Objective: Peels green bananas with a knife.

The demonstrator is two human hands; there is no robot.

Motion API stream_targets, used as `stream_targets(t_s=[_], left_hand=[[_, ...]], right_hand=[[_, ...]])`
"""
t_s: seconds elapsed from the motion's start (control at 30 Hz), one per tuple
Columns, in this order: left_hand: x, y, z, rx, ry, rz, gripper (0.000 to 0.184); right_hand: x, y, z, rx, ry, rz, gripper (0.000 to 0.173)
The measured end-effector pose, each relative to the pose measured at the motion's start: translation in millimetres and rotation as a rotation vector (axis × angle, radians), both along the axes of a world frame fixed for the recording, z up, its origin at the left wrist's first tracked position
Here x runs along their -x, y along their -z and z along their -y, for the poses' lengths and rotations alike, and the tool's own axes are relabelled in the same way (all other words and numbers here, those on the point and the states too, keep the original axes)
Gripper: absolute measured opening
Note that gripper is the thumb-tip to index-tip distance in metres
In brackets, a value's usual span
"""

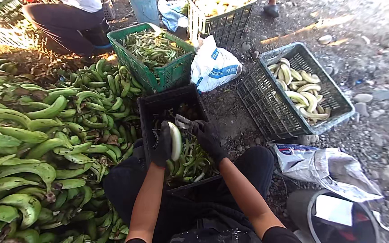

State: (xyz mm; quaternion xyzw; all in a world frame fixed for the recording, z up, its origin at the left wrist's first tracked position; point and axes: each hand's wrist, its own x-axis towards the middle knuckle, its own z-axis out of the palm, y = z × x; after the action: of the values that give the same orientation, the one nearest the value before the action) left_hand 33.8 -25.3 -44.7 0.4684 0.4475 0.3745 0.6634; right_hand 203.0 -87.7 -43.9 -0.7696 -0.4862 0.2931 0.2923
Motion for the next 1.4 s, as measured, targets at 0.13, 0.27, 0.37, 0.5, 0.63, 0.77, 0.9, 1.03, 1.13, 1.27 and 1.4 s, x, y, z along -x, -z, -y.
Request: stream_targets(t_s=[0.13,0.27,0.37,0.5,0.63,0.77,0.9,1.03,1.13,1.27,1.4], left_hand=[[8,14,-11,0.244,-0.29,0.357,0.04],[8,15,-12,0.379,-0.292,0.404,0.035],[0,-8,4,0.221,-0.165,0.298,0.036],[5,-1,7,0.021,-0.16,0.211,0.048],[4,-2,5,-0.146,-0.125,-0.037,0.047],[1,-20,19,-0.391,0.217,-0.338,0.051],[1,-34,24,-0.335,0.222,-0.197,0.06],[11,-16,7,0.028,-0.071,0.284,0.055],[28,2,-4,0.237,-0.071,0.473,0.059],[31,6,1,0.202,-0.065,0.412,0.051],[20,-2,2,0.085,-0.17,0.205,0.055]], right_hand=[[35,21,39,-0.207,-0.034,0.246,0.059],[47,31,50,-0.35,0.056,0.284,0.062],[37,3,31,0.038,0.01,0.135,0.051],[37,7,27,-0.057,-0.027,0.215,0.058],[38,2,25,-0.042,0.006,0.141,0.053],[12,-10,3,0.159,-0.035,-0.076,0.059],[-3,-1,-2,-0.009,-0.02,-0.11,0.068],[9,-8,19,-0.1,-0.107,0.024,0.054],[21,13,45,-0.325,-0.237,0.268,0.057],[24,16,55,-0.444,-0.2,0.324,0.055],[24,-4,40,-0.084,-0.149,0.181,0.054]])
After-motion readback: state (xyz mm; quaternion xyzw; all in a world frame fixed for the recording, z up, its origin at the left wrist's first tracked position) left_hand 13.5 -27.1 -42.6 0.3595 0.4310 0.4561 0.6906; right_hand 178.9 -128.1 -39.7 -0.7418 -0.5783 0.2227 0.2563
